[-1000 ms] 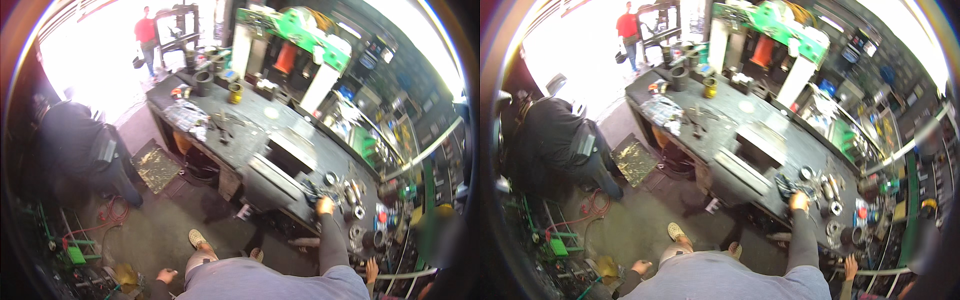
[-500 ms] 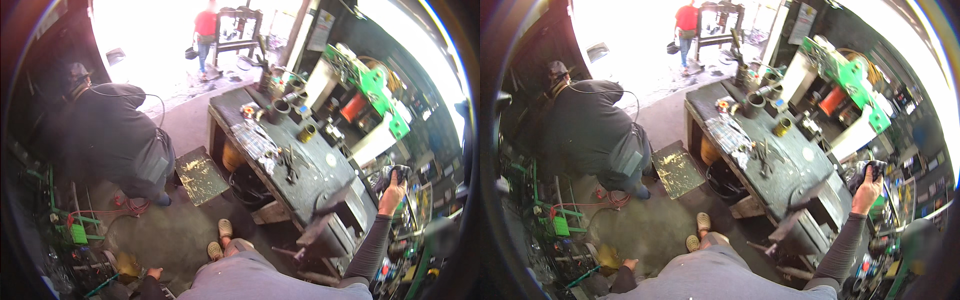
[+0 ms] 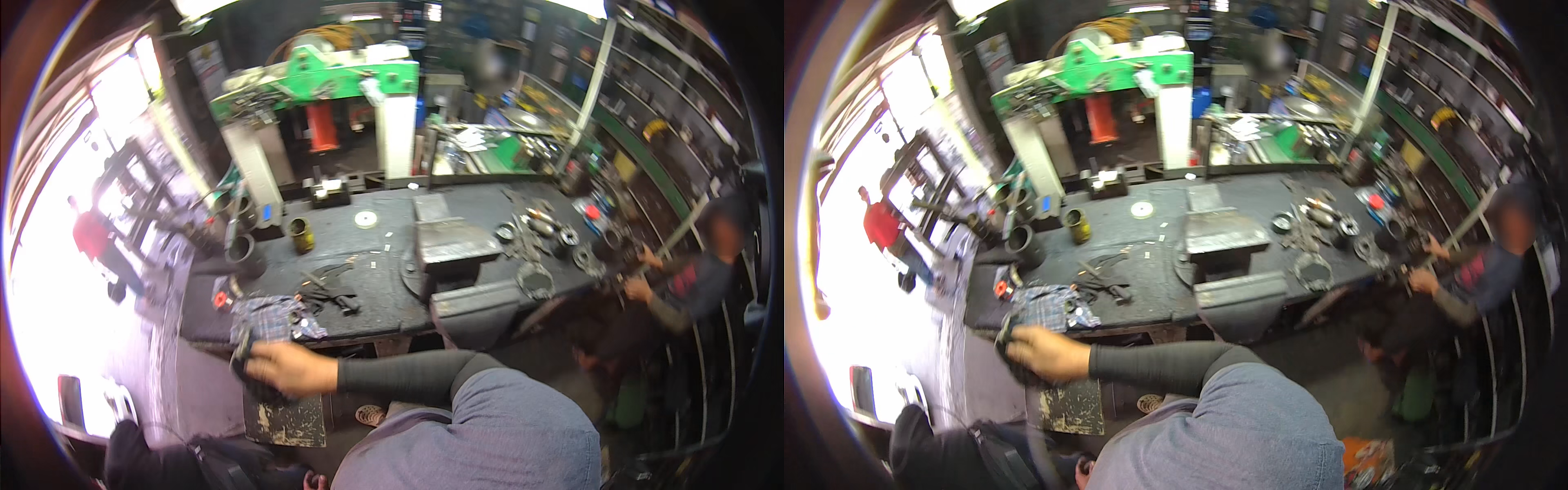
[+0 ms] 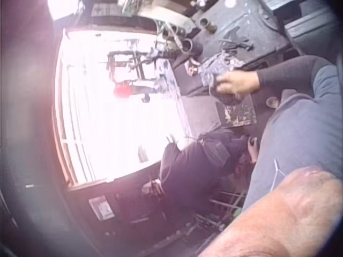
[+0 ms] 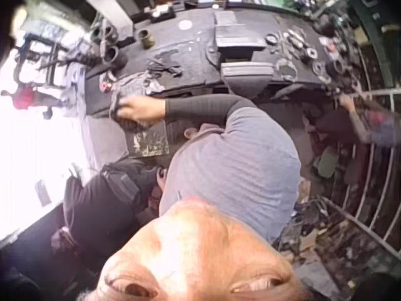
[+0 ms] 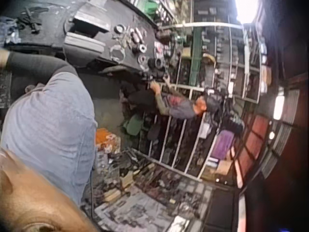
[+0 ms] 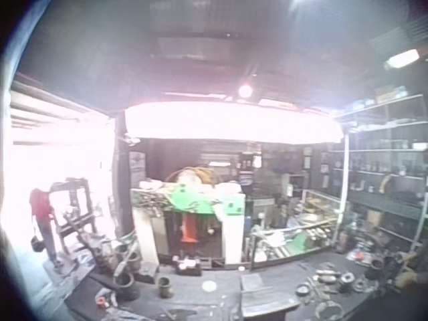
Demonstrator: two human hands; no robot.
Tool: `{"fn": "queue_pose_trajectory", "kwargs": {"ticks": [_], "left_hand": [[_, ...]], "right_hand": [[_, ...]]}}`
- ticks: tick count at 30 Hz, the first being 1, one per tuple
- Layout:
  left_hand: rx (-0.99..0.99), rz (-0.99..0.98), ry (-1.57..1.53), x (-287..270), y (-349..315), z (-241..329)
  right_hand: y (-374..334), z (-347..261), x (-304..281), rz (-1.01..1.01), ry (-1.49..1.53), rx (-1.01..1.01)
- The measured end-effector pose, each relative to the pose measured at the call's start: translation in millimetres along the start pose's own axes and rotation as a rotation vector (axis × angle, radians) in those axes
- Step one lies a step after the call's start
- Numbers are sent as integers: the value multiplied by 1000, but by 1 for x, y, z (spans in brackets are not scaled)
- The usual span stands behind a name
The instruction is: The person disassembles a cylindrical gear assembly on a workbench, separates the internal gears, and then reassembles them. They use a hammer to tap components into place and hand tools to adjust parts. The person hands the assembled unit to another person and then retrieves a different component from a shelf.
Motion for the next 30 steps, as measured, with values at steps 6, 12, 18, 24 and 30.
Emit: {"fn": "queue_pose_trajectory", "kwargs": {"ticks": [6, 12, 18, 24, 30], "left_hand": [[424, -371, -372, 60, -11, 218], [1327, -461, 544, 235, -35, 347], [1546, -801, 536, 374, -9, 289], [1384, -887, 241, 526, -56, 282], [454, -958, -64, 712, -41, 277]], "right_hand": [[-111, -10, 4, 67, -242, -125], [-247, 56, -53, 312, 736, 363], [-376, 71, -108, 348, 907, 202], [-488, 59, -192, 480, 709, 31], [-612, -30, -312, 710, -69, 214]]}}
Point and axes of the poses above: each hand's wrist, its own y-axis towards the middle knuckle, its own x-axis out of the palm, z = x × y, the point moved 8 cm from there along y, towards the middle knuckle, and after that the axes turned 3 degrees about x, right-handed, at the moved point
